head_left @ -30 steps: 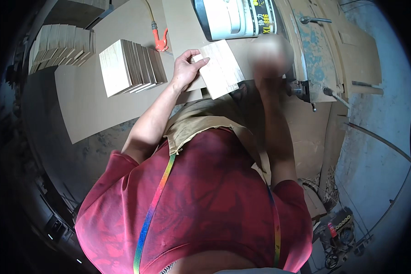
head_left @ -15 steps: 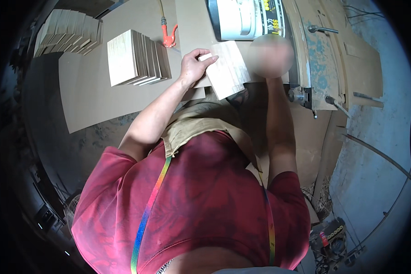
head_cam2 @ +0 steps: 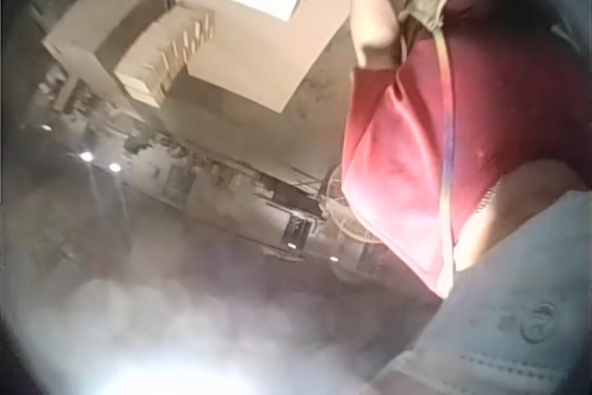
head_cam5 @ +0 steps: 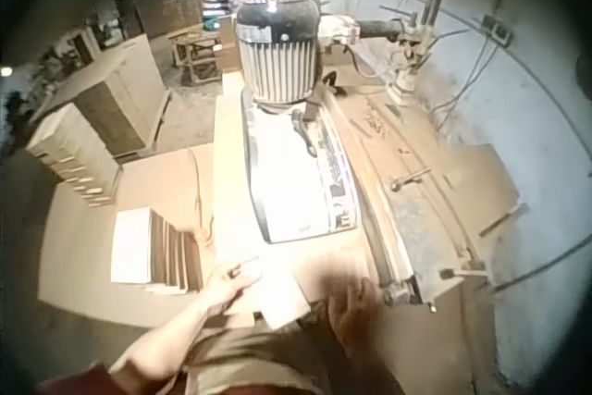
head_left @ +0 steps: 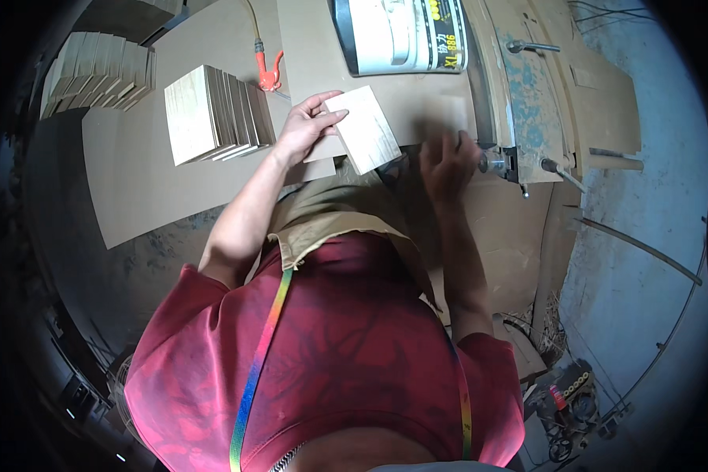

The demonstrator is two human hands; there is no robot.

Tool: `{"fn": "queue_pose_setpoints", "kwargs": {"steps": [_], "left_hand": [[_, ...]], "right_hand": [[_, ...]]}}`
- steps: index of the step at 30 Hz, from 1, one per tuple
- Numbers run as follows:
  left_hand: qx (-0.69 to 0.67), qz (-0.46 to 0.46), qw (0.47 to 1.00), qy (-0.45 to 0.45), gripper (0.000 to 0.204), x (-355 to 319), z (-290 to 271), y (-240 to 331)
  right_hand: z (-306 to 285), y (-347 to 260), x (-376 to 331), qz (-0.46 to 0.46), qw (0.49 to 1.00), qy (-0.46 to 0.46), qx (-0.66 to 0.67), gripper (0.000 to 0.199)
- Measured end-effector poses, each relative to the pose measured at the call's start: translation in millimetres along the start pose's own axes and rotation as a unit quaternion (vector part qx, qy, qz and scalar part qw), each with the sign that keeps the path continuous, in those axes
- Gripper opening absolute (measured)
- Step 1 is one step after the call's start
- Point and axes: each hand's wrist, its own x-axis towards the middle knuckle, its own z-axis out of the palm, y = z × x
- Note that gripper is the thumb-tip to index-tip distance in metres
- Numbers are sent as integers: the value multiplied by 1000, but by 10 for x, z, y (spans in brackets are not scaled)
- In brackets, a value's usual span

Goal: Sanding the edges and surfaces of rectangular wooden blocks using a stationary belt sander.

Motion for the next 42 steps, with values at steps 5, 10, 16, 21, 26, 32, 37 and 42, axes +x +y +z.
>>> {"fn": "queue_pose_setpoints", "kwargs": {"steps": [5,10,16,21,26,32,37,42], "left_hand": [[-46,-16,998,-32,32,-50,-9,72],[22,10,999,33,33,89,89,-28],[126,49,988,72,31,183,161,-151],[42,24,998,38,29,46,-58,8],[-54,2,998,-37,23,-87,-95,106],[22,-2,998,57,22,46,95,6],[91,48,991,86,22,191,87,-117],[71,40,993,80,23,68,9,-101]], "right_hand": [[504,338,444,-23,996,26,-84,35],[742,179,930,-20,998,63,25,47],[329,-663,222,-59,988,-82,120,67],[55,-193,-6,-22,1000,-3,10,59],[384,344,204,5,996,1,-86,55],[761,320,786,8,1000,12,-12,55],[395,-535,448,-74,996,28,44,57],[101,-664,3,-6,984,-61,168,65]]}}
